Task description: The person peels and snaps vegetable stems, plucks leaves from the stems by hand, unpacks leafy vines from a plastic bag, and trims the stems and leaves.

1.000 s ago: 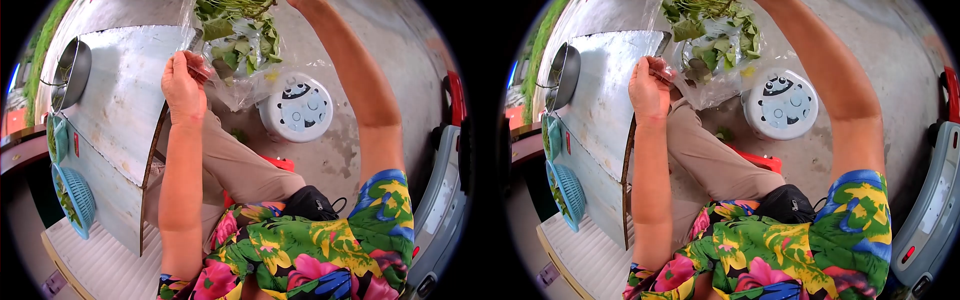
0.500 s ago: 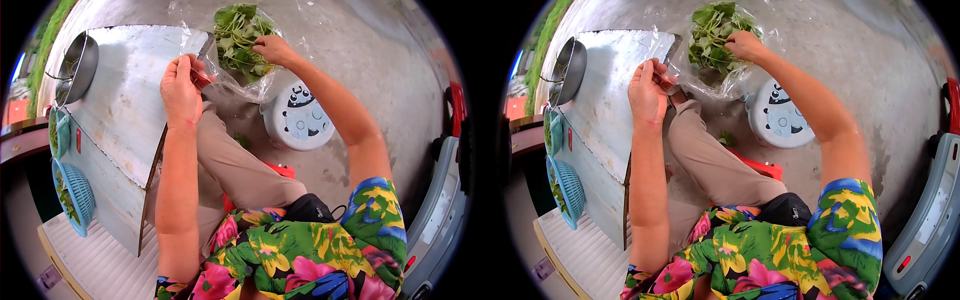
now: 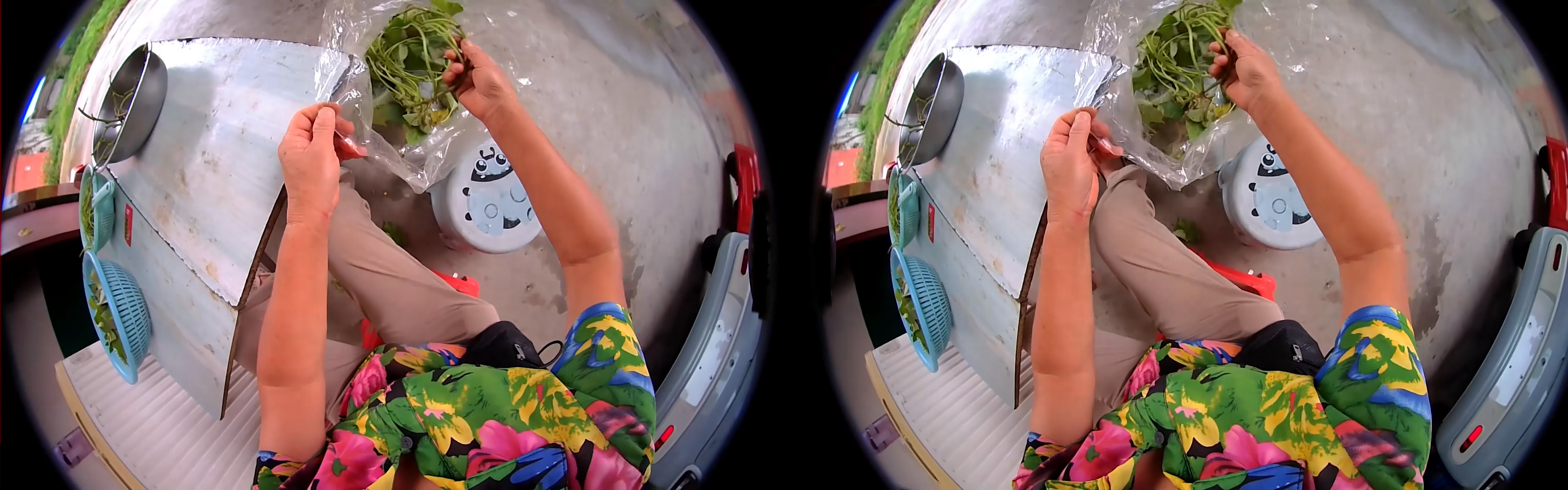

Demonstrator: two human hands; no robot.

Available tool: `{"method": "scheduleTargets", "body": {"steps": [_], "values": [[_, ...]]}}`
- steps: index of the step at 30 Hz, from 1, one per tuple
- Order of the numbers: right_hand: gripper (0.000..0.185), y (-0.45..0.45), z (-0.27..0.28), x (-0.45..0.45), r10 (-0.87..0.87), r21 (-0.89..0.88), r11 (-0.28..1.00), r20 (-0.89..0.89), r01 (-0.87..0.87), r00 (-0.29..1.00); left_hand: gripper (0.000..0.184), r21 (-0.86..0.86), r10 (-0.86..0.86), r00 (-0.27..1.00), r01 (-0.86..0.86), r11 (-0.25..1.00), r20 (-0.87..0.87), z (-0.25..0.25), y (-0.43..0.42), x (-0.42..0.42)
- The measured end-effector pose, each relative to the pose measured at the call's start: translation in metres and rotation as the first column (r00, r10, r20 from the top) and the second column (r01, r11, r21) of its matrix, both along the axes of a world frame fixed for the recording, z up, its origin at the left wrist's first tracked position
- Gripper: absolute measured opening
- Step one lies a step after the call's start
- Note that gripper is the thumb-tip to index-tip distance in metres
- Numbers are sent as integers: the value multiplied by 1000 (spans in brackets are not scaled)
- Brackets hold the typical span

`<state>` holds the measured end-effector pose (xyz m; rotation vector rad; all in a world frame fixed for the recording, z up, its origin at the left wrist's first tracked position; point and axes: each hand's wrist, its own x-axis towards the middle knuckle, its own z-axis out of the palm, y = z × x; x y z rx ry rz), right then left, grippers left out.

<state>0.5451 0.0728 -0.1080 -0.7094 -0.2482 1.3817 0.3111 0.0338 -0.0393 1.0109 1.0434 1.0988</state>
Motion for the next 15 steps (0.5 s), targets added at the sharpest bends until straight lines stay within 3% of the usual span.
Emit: {"method": "scheduleTargets", "body": {"steps": [2, 4, 9, 14, 15], "values": [[14, 1, 8, 1, -83, -54, 995, -65, 80, 994, 14, -2, 8, 1000, -8, 1000, -7, -1, -1, -1], [18, 3, 12, 12, -11, 62, 998, -228, 26, 974, 14, -1, 15, 1000, -15, 1000, -9, -2, -2, -1], [22, -1, 28, 25, 42, 71, 997, -378, -16, 925, 13, -4, 51, 999, -51, 999, 15, -4, -2, -1], [22, -3, 35, 28, 98, 117, 992, -484, -46, 870, 13, 8, 54, 998, -55, 998, 42, -4, -2, -2], [22, -3, 40, 24, 31, 85, 996, -444, 7, 895, 12, 8, 54, 997, -55, 998, 55, -4, -2, -2]]}}
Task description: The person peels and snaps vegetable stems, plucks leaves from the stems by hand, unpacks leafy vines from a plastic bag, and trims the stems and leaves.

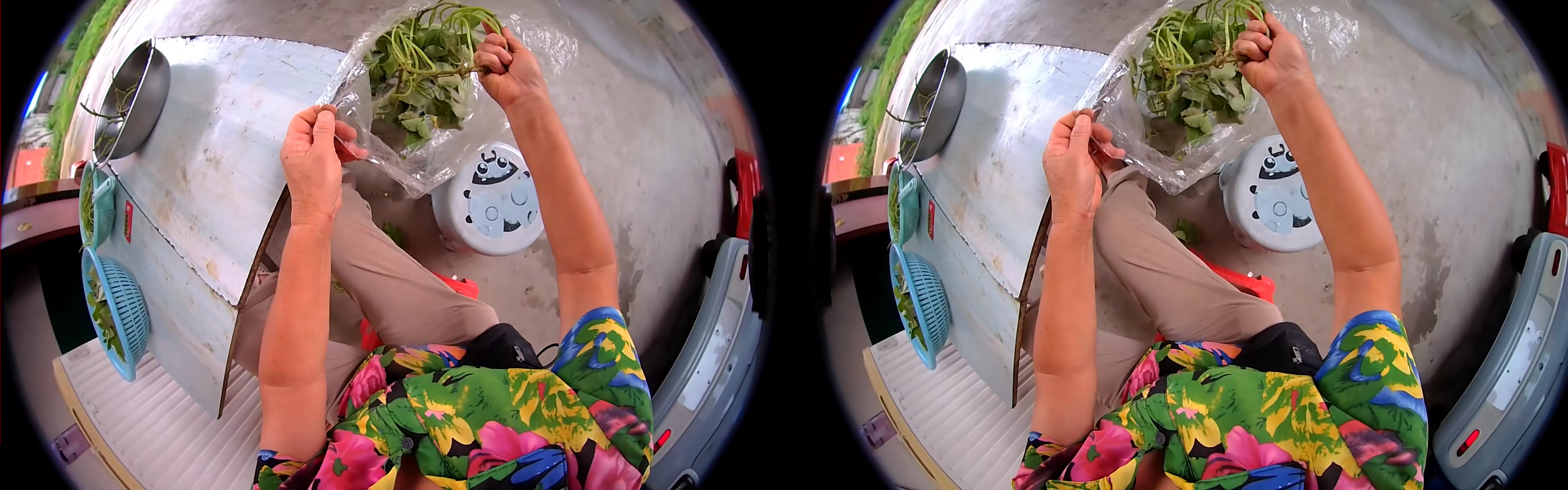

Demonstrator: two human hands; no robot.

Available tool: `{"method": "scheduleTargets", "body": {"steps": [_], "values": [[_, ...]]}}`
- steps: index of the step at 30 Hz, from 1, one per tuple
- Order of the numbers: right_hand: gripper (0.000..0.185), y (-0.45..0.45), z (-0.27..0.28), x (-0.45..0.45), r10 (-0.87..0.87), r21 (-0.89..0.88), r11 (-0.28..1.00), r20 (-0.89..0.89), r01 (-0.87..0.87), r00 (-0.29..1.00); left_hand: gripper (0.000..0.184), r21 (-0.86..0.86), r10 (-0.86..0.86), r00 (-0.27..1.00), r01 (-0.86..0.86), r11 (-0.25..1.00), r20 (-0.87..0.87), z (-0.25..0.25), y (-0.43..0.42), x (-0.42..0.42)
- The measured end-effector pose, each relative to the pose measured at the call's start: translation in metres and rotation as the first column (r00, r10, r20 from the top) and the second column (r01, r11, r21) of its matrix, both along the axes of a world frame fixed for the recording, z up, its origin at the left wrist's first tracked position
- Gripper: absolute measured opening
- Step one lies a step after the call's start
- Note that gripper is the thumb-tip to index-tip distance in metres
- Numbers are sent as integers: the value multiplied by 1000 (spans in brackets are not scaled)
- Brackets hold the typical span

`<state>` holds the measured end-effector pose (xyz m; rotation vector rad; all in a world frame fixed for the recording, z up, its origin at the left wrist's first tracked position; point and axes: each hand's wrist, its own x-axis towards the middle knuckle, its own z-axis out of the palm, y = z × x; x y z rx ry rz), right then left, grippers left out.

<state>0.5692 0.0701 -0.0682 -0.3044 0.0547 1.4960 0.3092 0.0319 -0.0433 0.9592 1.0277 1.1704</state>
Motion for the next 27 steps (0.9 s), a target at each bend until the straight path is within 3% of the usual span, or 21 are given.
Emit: {"method": "scheduleTargets", "body": {"steps": [3, 5, 7, 10, 12, 13, 16, 18, 19, 22, 25, 26, 27], "values": [[25, 4, 5, -3, -97, -66, 992, 117, 106, 988, 12, 21, 30, 999, -30, 999, 17, 0, 0, 1], [26, 13, -6, 10, 1, 70, 998, 71, -6, 997, 13, 59, 58, 998, -60, 996, 36, 0, -1, 0], [25, 17, -7, 18, 10, 79, 997, 44, -13, 999, 13, 96, 88, 995, -93, 991, 56, 4, -2, 0], [18, 28, -7, 32, 143, 113, 986, -186, -124, 972, 16, 161, 152, 988, -154, 975, 21, 13, -3, 4], [16, 28, 4, 27, 108, 29, 994, -182, -104, 977, 20, 426, 356, 928, -280, 861, -110, 18, -3, 10], [13, 28, 12, 21, 73, -56, 995, -178, -84, 981, 20, 426, 356, 928, -280, 860, -109, 21, -4, 12], [14, 29, 18, 9, 74, -42, 996, -126, -79, 989, 18, 505, 360, 925, -254, 825, -124, 26, -6, 16], [13, 30, 22, 3, 109, -11, 994, -59, -110, 992, 17, 509, 235, 947, -94, 856, -220, 28, -6, 18], [13, 30, 25, -1, 108, -5, 994, -57, -109, 992, 17, 514, 235, 947, -94, 853, -218, 27, -4, 19], [18, 22, 37, -29, 85, 24, 996, 29, -86, 996, 16, 616, 209, 873, 126, 777, -441, 28, 3, 25], [24, 11, 57, -56, 10, -30, 1000, 181, -5, 983, 15, 706, 222, 857, 208, 677, -466, 34, 5, 38], [23, 14, 49, -54, 64, 38, 997, 171, -72, 983, 15, 710, 223, 858, 208, 673, -463, 34, 7, 42], [27, 15, 50, -59, 53, -20, 999, 271, -49, 961, 17, 735, 261, 820, 257, 628, -510, 34, 9, 45]]}}
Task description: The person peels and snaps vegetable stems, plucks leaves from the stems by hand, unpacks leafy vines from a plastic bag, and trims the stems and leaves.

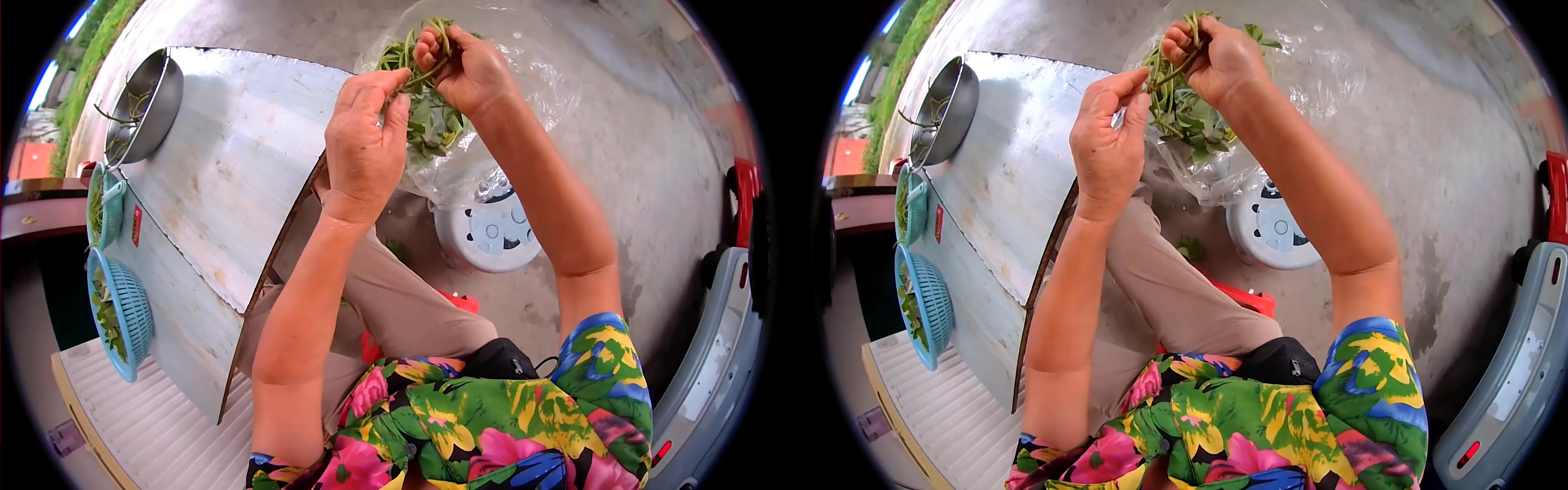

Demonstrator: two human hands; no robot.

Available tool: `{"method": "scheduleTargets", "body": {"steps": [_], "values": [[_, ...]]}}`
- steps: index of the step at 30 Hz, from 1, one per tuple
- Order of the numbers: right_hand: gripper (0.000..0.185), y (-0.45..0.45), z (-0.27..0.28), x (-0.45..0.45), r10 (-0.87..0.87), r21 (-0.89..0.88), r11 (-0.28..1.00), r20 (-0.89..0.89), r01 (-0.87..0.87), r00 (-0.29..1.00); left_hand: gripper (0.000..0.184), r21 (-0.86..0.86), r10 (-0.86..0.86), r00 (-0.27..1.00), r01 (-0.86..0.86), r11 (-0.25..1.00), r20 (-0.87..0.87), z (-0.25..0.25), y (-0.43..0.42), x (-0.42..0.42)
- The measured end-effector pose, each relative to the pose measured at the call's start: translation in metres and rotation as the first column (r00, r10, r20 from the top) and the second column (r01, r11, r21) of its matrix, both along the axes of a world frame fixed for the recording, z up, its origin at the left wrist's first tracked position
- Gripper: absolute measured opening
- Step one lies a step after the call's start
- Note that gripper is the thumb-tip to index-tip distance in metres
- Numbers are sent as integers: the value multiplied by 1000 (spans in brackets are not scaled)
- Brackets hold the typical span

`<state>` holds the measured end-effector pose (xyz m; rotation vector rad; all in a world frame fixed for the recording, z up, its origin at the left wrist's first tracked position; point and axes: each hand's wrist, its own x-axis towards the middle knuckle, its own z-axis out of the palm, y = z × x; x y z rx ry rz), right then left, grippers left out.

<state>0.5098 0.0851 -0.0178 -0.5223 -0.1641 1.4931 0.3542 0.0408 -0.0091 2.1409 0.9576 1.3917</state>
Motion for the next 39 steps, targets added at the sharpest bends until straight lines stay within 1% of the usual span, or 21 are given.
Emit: {"method": "scheduleTargets", "body": {"steps": [4, 8, 10, 11, 12, 13, 14, 15, 16, 17, 18, 20, 22, 24, 27, 28, 29, 33, 36, 38, 39], "values": [[29, -5, 5, -21, -16, 12, 1000, 174, 14, 985, 22, 95, 100, 979, -84, 992, -179, -5, 6, 11], [31, -11, 2, -36, 143, -88, 989, 317, -121, 938, 18, 56, 188, 934, -179, 982, -304, -17, 15, 15], [32, -10, -4, -22, 266, -153, 964, 559, -218, 785, 16, 62, 181, 949, -171, 983, -258, -23, 24, 8], [34, -11, -3, -10, 299, -186, 951, 758, -248, 579, 15, -32, 189, 954, -202, 979, -230, -22, 26, 3], [34, -12, -3, -5, 321, -232, 947, 722, -222, 613, 14, -127, 203, 958, -231, 965, -202, -22, 28, -1], [32, -13, -4, -2, 237, -169, 971, 780, -170, 579, 14, -225, 198, 963, -237, 945, -181, -22, 32, -4], [29, -15, -5, -1, 150, -103, 988, 829, -116, 539, 14, -224, 200, 963, -237, 945, -179, -23, 33, -6], [29, -17, -2, 0, 145, -101, 989, 831, -112, 537, 13, -324, 185, 975, -216, 921, -124, -21, 33, -6], [27, -19, 2, 1, -206, 229, 961, 967, -156, 150, 13, -420, 172, 983, -185, 888, -68, -20, 33, -4], [25, -20, 5, 2, -556, 477, 817, 800, -325, -225, 11, -378, 148, 988, -150, 913, -35, -23, 35, -4], [25, -16, 4, 1, -556, 477, 818, 800, -322, -227, 11, -378, 145, 989, -147, 914, -36, -20, 34, -3], [21, -2, 1, 3, -613, 376, 703, 751, -603, -245, 11, -344, 79, 991, -113, 932, -109, -14, 31, -3], [19, 6, 9, 10, -570, 303, 714, 774, -631, -274, 11, -311, 62, 985, -109, 944, -159, -13, 33, -5], [16, 12, 20, 19, -480, 42, 690, 773, -723, -414, 10, -277, 54, 977, -111, 954, -205, -13, 35, -4], [12, 14, 25, 20, -488, -16, 678, 738, -735, -466, 11, -275, -3, 987, -42, 960, -163, -12, 39, 0], [13, 16, 26, 21, -505, -31, 670, 713, -742, -486, 14, -296, -50, 964, -30, 955, -259, -12, 43, -1], [15, 17, 27, 23, -399, -83, 696, 782, -714, -479, 17, -316, -99, 931, -19, 949, -353, -11, 47, -2], [18, 20, 39, 24, -356, -214, 661, 754, -719, -552, 24, -324, -162, 847, -13, 946, -507, -5, 53, 3], [17, 26, 34, 25, -410, -204, 647, 720, -735, -561, 26, -221, -82, 892, -21, 975, -445, -11, 54, 8], [15, 31, 27, 20, -503, -155, 641, 655, -752, -564, 25, -275, 21, 883, -168, 947, -468, -11, 53, 12], [15, 29, 26, 15, -551, -133, 680, 557, -721, -622, 25, -264, 60, 876, -208, 942, -478, -12, 54, 13]]}}
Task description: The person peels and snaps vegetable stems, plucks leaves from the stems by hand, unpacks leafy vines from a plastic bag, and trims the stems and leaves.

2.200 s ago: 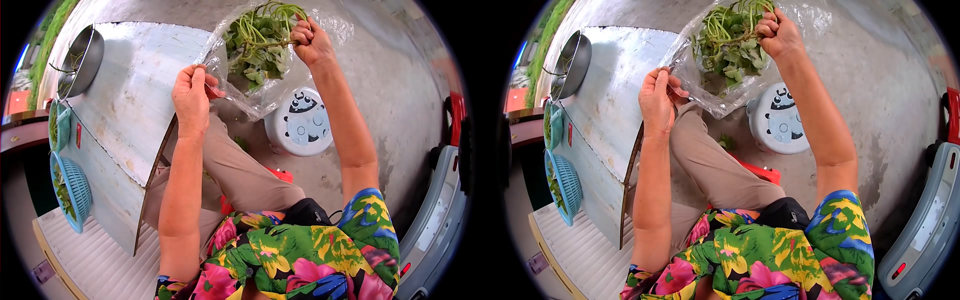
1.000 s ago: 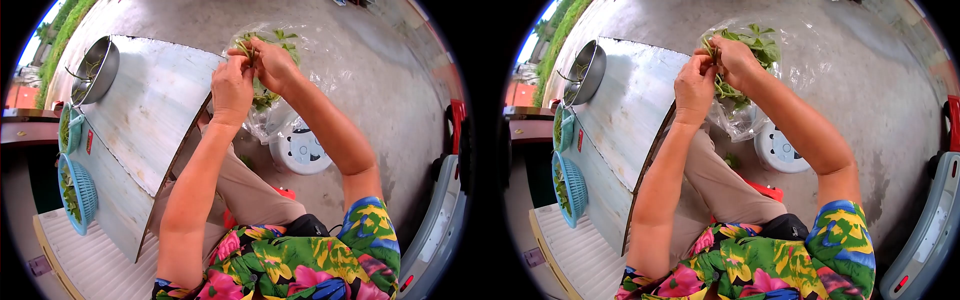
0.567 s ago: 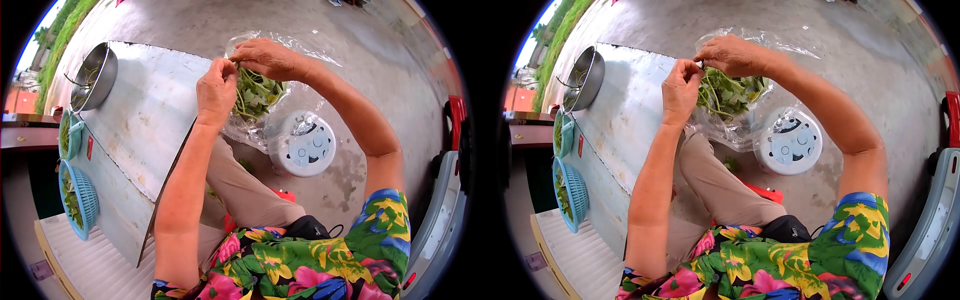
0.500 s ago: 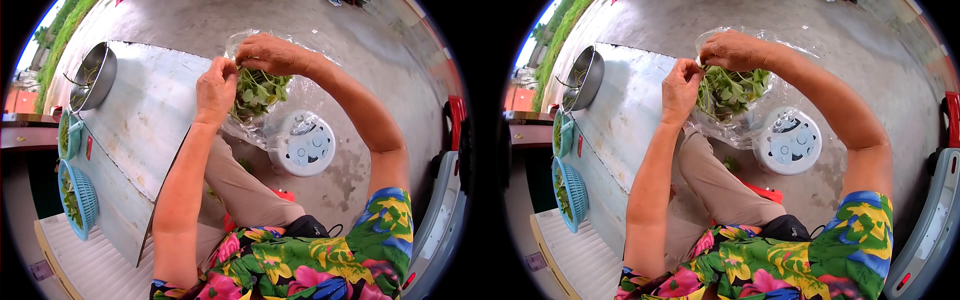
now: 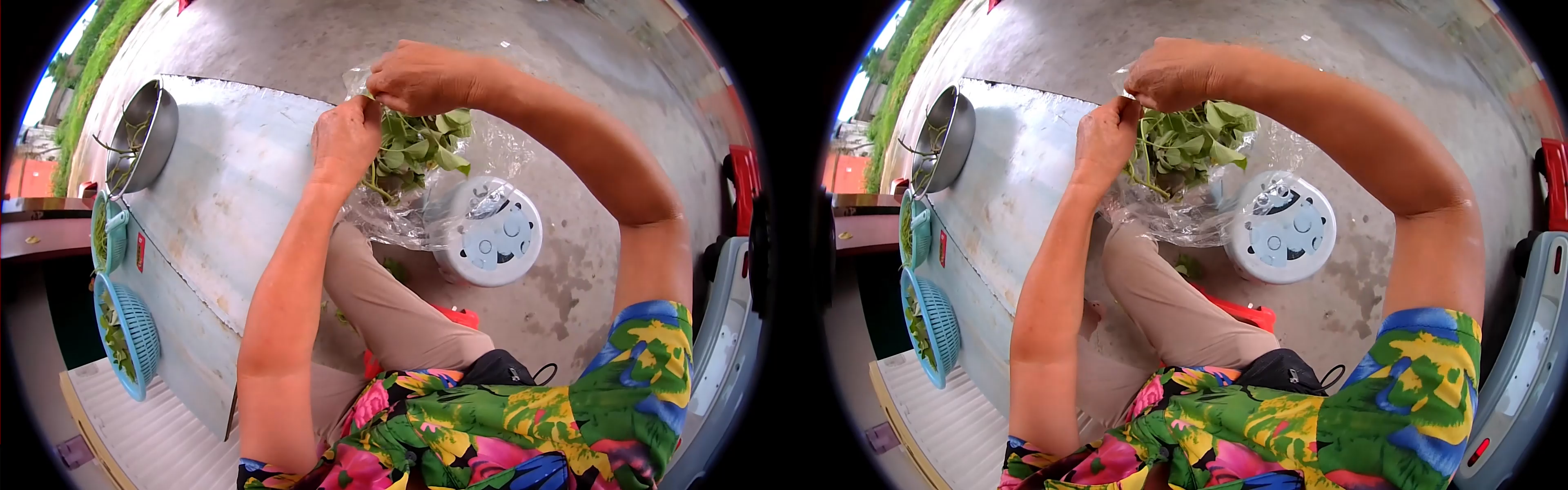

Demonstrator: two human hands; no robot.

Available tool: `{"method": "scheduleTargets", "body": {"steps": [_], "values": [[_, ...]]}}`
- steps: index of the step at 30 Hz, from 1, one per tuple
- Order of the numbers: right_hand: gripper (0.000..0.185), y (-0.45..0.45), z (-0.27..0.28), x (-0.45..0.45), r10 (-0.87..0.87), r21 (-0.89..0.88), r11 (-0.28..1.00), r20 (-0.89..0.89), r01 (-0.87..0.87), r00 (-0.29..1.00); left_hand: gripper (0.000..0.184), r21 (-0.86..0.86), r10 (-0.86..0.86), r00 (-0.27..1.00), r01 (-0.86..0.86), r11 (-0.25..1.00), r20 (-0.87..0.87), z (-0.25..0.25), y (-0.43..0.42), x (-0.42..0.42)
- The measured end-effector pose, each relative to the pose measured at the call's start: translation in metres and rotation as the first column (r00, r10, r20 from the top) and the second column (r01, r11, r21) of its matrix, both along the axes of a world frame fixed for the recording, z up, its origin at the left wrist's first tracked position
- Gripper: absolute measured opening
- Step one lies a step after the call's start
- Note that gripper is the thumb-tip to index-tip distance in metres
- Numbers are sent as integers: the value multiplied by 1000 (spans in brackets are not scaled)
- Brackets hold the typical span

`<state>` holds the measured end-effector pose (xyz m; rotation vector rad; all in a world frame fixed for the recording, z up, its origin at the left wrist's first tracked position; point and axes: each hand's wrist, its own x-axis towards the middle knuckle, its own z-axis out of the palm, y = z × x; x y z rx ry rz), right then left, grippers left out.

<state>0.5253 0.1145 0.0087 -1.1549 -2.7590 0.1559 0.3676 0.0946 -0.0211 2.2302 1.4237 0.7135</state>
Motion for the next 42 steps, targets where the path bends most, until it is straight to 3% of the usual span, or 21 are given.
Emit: {"method": "scheduleTargets", "body": {"steps": [3, 5, 7, 9, 11, 13, 17, 19, 21, 23, 25, 27, 29, 30, 31, 33, 34, 37, 39, 41, 42], "values": [[14, -8, -3, -7, -62, 115, 991, -8, 63, 998, 26, 60, 62, 998, -61, 996, -14, -2, 6, 1], [13, -9, -11, -10, -208, 45, 974, -220, 222, 953, 24, 82, 71, 997, -71, 994, 2, -3, 9, 1], [14, -9, -20, -14, -239, 43, 963, -322, 267, 916, 21, 56, 78, 981, -89, 994, 176, -3, 12, 2], [17, -9, -28, -19, -272, 13, 935, -614, 355, 740, 20, 66, 74, 972, -91, 994, 224, -3, 12, 4], [19, -2, -35, -12, -339, -29, 907, -641, 419, 689, 20, 75, 74, 960, -98, 992, 270, -6, 8, 6], [30, 18, -39, 14, -629, -536, 744, -764, 399, 146, 21, 116, 2, 904, -57, 992, 427, -14, 2, 4], [27, 1, -36, 15, -518, -391, 815, -823, 428, 234, 21, -113, 91, 847, -36, 993, 524, -10, 7, -6], [18, -1, -20, 15, -273, -151, 893, -930, 423, 244, 22, -107, 117, 832, -70, 992, 542, -1, 3, -7], [17, -2, -4, 17, 27, 177, 838, -959, 517, 284, 23, -136, 226, 644, -187, 973, 731, 6, -1, -9], [10, -17, -5, 15, 83, 300, 819, -905, 489, 417, 19, -175, 226, 420, -157, 972, 879, 17, -9, -13], [9, -29, -51, 5, -41, 227, 853, -868, 469, 495, 18, -137, 166, 273, -123, 983, 948, 31, -15, -19], [14, -43, -121, -2, -266, -29, 907, -813, 420, 517, 18, -68, 95, 273, -105, 992, 957, 49, -23, -24], [15, -54, -196, -1, -308, -79, 927, -716, 366, 626, 18, 17, 13, 234, -129, 991, 972, 66, -28, -32], [12, -70, -180, -9, -511, -312, 859, -573, 406, 641, 17, 53, -24, 205, -134, 990, 979, 77, -30, -37], [12, -71, -190, -13, -497, -337, 867, -528, 367, 688, 17, 87, -62, 176, -137, 987, 982, 89, -33, -45], [12, -63, -200, -14, -207, -68, 977, -490, 200, 847, 17, 148, -132, 142, -109, 983, 981, 111, -38, -62], [12, -59, -199, -17, -207, -66, 977, -492, 201, 846, 16, 181, -174, 104, -59, 982, 979, 121, -40, -73], [8, -38, -182, -24, -21, 329, 925, -460, 193, 888, 14, 243, -244, -1, -34, 969, 970, 138, -49, -111], [9, -34, -197, -16, -70, 224, 966, -266, 132, 961, 16, 282, -268, -101, 162, 946, 958, 139, -51, -151], [10, -37, -224, -18, -78, 105, 991, -45, 82, 996, 22, 102, -130, -93, -259, 960, 987, 144, -64, -151], [10, -40, -232, -20, -110, 63, 992, -24, 112, 994, 23, 55, -108, -171, -287, 956, 979, 143, -68, -156]]}}
